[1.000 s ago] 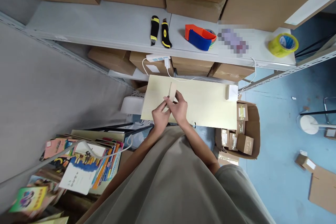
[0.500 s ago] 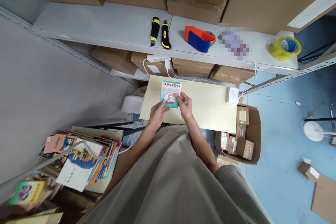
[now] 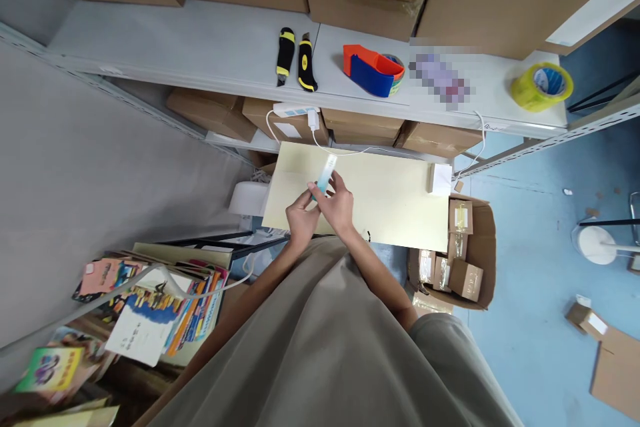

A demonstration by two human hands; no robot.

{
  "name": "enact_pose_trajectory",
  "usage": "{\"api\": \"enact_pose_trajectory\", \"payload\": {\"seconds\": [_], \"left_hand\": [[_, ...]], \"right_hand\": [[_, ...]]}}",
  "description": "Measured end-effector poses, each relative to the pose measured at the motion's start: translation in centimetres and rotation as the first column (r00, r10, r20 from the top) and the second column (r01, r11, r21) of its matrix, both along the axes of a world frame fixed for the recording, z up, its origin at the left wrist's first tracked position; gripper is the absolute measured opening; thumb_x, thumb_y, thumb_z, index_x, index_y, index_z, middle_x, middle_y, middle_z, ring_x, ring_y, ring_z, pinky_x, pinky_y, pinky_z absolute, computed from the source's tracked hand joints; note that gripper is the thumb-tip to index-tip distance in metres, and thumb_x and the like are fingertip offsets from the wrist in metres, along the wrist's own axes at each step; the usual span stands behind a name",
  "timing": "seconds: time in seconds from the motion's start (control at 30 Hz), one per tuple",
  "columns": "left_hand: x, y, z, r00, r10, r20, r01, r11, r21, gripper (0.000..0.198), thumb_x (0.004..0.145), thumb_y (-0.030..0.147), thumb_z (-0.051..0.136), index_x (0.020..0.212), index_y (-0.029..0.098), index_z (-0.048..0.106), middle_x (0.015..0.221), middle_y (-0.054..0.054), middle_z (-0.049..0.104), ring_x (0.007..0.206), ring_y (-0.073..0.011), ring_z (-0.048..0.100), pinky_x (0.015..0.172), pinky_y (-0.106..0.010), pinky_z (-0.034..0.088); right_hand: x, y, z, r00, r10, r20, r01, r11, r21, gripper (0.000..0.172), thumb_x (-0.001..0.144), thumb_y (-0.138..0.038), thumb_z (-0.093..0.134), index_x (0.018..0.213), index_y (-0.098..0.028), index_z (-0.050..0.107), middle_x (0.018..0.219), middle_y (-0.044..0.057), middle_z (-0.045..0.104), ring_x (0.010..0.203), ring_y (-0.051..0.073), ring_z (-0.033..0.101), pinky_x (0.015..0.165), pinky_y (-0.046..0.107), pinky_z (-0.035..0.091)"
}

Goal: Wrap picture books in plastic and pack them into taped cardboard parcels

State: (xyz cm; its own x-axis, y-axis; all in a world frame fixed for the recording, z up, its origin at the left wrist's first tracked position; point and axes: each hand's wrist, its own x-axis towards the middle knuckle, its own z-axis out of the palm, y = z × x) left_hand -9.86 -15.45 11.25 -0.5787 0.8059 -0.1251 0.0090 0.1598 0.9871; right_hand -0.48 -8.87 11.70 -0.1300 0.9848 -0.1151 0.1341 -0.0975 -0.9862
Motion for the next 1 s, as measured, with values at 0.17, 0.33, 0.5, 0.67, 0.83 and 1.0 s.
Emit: {"api": "enact_pose_trajectory", "payload": {"seconds": [0.17,0.33,0.5,0.67,0.83,1.0], "left_hand": [[-0.6,0.1,-0.1,0.984,-0.074,-0.165,0.088,0.993,0.08,0.063,0.087,0.057,0.093,0.139,0.024,0.082,0.158,-0.017,0.074,0.153,-0.0384,0.066,0.133,-0.056,0.05],[-2.4,0.7,-1.4,0.898,0.028,0.439,0.003,0.998,-0.07,0.077,0.072,0.081,0.097,0.117,0.02,0.083,0.136,-0.018,0.083,0.139,-0.0388,0.075,0.12,-0.054,0.06],[-2.4,0.1,-0.9,0.873,0.013,0.488,0.031,0.996,-0.083,0.078,0.06,0.075,0.107,0.111,0.019,0.087,0.117,-0.012,0.088,0.122,-0.0338,0.08,0.11,-0.048,0.065],[-1.7,-0.2,1.1,0.929,0.023,0.369,-0.017,1.0,-0.02,0.072,0.067,0.074,0.103,0.111,0.018,0.09,0.11,-0.01,0.089,0.114,-0.0343,0.082,0.103,-0.045,0.067],[-1.1,-0.6,2.0,0.96,0.15,0.235,-0.16,0.987,0.025,0.053,0.073,0.055,0.105,0.109,0.018,0.091,0.111,-0.01,0.089,0.117,-0.0358,0.082,0.107,-0.044,0.065],[0.4,-1.3,2.7,0.996,0.007,-0.092,0.0,0.997,0.08,0.03,0.085,0.037,0.097,0.114,0.027,0.093,0.124,-0.01,0.089,0.128,-0.0364,0.081,0.123,-0.049,0.058]], "right_hand": [[1.0,1.7,-0.1,0.995,-0.091,-0.05,0.091,0.996,0.001,0.053,0.094,-0.071,0.073,0.108,-0.019,0.077,0.095,0.006,0.081,0.085,0.022,0.068,0.079,0.035,0.059],[2.1,1.9,-0.7,0.978,-0.005,-0.211,-0.02,0.993,-0.117,0.057,0.086,-0.072,0.084,0.108,-0.02,0.078,0.093,0.004,0.08,0.081,0.02,0.067,0.073,0.032,0.054],[2.2,1.3,-1.1,0.962,0.01,-0.272,-0.067,0.977,-0.2,0.062,0.081,-0.074,0.091,0.108,-0.019,0.079,0.097,0.006,0.084,0.085,0.022,0.072,0.077,0.034,0.059],[2.4,1.6,-1.0,0.958,0.062,-0.281,-0.112,0.98,-0.164,0.067,0.085,-0.079,0.086,0.115,-0.019,0.08,0.111,0.01,0.087,0.102,0.028,0.079,0.091,0.041,0.066],[2.0,0.4,0.3,0.993,-0.021,-0.116,0.02,1.0,-0.007,0.073,0.09,-0.081,0.08,0.135,-0.024,0.078,0.146,0.014,0.08,0.136,0.033,0.074,0.114,0.05,0.064],[1.1,-1.0,1.6,0.999,0.008,-0.046,-0.009,1.0,-0.016,0.068,0.09,-0.08,0.082,0.123,-0.02,0.079,0.122,0.014,0.085,0.119,0.033,0.079,0.099,0.044,0.069]]}}
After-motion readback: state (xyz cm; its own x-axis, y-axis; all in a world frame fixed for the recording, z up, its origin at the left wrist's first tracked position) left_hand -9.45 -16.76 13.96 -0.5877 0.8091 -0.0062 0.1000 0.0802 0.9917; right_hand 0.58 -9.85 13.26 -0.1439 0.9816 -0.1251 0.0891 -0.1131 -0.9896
